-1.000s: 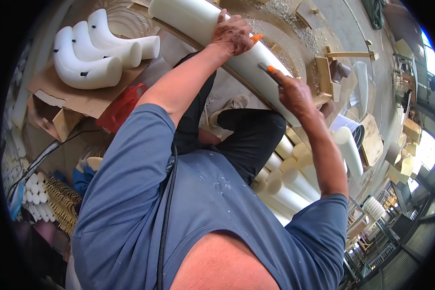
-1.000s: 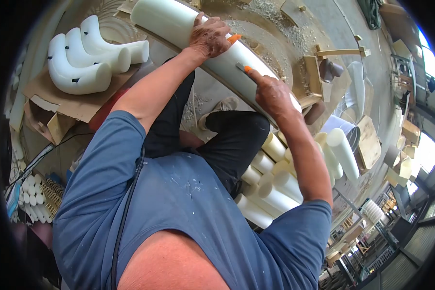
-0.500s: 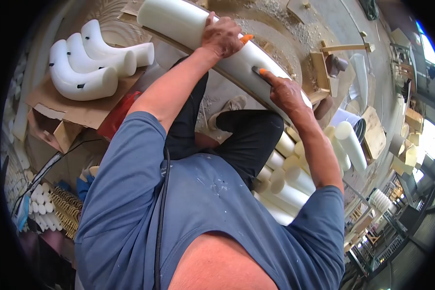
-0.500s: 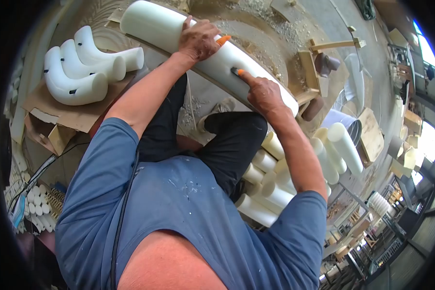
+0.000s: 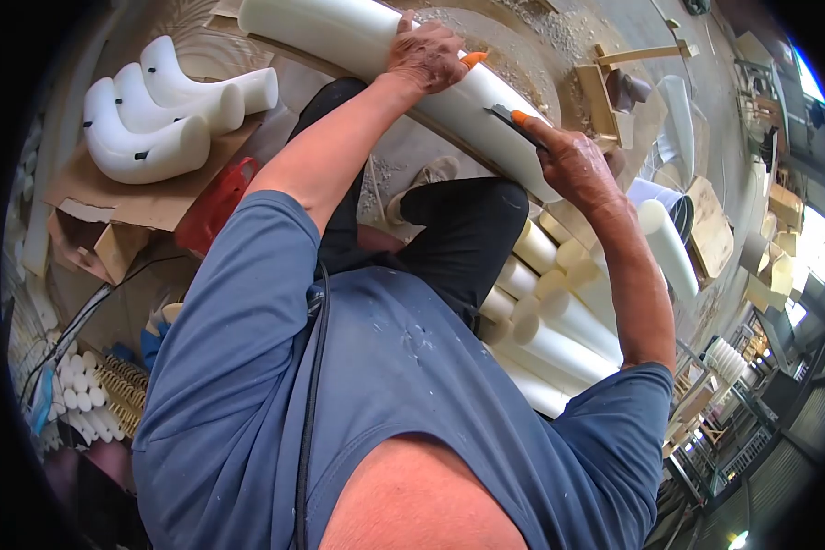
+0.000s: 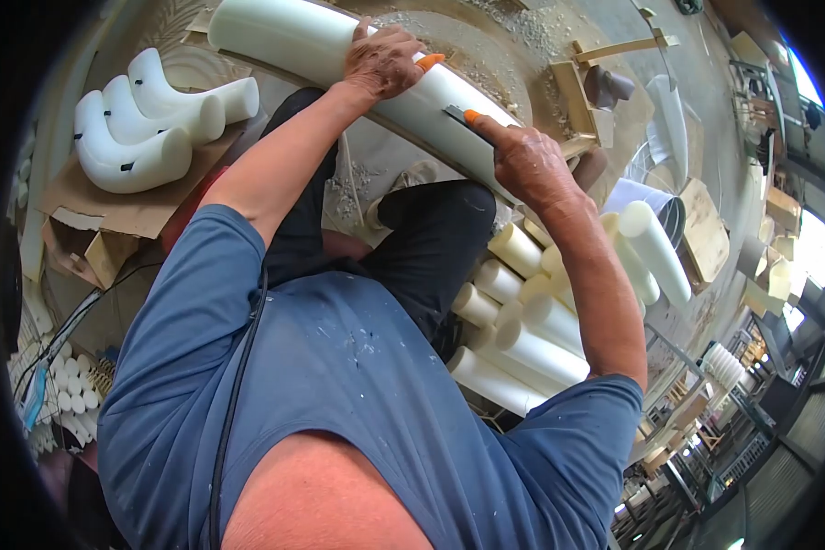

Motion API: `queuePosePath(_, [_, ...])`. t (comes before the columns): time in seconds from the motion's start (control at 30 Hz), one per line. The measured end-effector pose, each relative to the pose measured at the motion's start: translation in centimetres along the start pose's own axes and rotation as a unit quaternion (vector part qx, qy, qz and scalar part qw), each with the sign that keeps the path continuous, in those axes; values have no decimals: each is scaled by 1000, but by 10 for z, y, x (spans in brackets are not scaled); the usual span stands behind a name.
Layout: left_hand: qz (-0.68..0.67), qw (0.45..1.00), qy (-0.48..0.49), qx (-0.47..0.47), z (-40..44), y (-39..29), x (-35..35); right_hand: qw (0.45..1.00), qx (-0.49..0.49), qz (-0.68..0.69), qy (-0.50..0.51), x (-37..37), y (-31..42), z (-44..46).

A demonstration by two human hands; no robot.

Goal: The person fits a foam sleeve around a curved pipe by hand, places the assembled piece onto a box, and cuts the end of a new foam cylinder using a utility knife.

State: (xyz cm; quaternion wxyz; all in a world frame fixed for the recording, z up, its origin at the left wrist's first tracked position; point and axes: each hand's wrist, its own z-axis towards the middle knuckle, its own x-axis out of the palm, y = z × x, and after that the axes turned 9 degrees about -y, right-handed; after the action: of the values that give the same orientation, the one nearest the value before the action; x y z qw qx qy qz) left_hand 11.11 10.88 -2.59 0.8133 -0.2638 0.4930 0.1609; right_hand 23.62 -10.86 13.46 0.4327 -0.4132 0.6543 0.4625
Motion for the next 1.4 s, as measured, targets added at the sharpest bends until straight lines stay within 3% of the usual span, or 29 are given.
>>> queuePosePath(0.23, [-25,999,-32,10,-7,2,5,1000,6,-11,14,58,-10,19])
queuePosePath(0.3, [-31,997,-67,20,-3,6,4,999,10,-36,35,54,-12,30])
queuePosePath(0.47, [-29,998,-51,28,-6,7,1,1000,0,22,15,6,-24,-16])
queuePosePath(0.67, [-33,998,-51,17,-3,4,4,999,27,-11,27,54,-25,0])
queuePosePath(0.8, [21,998,48,-26,10,-25,-12,998,50,-21,41,57,-29,0])
queuePosePath(0.83, [-67,996,-58,-20,7,-39,-2,998,42,-17,34,57,-34,2])
queuePosePath(0.87, [-50,997,-62,3,7,-43,7,999,33,-12,30,57,-38,2])
queuePosePath(0.97, [-17,997,-59,37,-9,-54,14,999,19,6,38,14,-35,-11])
queuePosePath(1.07, [-51,998,7,37,-7,-51,15,998,37,23,38,-9,-42,-32])
queuePosePath(1.13, [-46,998,-21,44,-8,-54,17,998,33,31,37,-17,-38,-40])
queuePosePath(1.3, [-17,998,-36,45,-11,-53,17,999,33,-17,28,9,-39,-42])
queuePosePath(1.4, [-16,999,-11,36,-7,-58,15,1000,17,-24,-7,67,-54,-30])
